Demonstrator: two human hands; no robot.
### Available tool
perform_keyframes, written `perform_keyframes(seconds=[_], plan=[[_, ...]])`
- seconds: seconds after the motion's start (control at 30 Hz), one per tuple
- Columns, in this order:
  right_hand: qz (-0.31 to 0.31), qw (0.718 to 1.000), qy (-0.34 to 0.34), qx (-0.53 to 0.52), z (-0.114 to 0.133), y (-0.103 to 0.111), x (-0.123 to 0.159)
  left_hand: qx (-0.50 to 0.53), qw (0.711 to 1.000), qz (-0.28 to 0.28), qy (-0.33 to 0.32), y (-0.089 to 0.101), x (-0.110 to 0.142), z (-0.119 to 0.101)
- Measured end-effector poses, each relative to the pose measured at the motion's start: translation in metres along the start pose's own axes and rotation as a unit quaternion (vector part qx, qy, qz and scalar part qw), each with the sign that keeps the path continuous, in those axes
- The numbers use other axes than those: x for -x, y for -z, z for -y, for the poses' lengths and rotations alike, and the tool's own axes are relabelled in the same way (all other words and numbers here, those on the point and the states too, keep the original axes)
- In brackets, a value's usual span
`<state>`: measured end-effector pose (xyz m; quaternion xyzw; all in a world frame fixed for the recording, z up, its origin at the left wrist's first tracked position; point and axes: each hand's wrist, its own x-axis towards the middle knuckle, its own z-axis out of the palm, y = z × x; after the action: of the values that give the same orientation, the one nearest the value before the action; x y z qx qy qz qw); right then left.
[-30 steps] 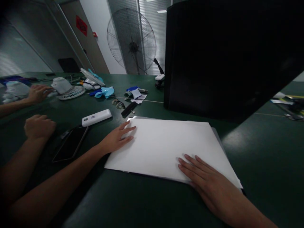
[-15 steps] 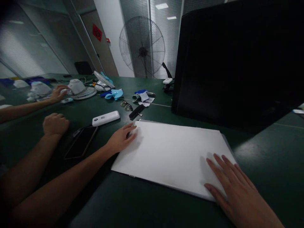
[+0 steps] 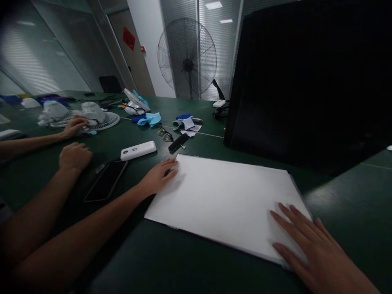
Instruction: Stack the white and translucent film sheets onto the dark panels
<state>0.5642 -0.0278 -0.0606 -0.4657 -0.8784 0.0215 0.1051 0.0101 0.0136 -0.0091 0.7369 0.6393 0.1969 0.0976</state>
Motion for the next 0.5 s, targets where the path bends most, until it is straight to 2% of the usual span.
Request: perform_keyframes(seconds=[0.1, 0.27, 0.5], plan=[[0.022, 0.999, 0.023, 0.042, 0.003, 0.009, -0.001, 0.005, 1.0, -0.001, -0.006, -0.003, -0.001, 0.004], [0.014, 0.998, 0.033, 0.056, 0.015, 0.02, -0.005, -0.003, 1.0, 0.008, -0.011, -0.008, -0.003, 0.01], [-0.021, 0.996, 0.035, 0.08, 0.024, 0.018, -0.007, -0.015, 0.999, 0.029, -0.019, -0.004, -0.002, 0.008]])
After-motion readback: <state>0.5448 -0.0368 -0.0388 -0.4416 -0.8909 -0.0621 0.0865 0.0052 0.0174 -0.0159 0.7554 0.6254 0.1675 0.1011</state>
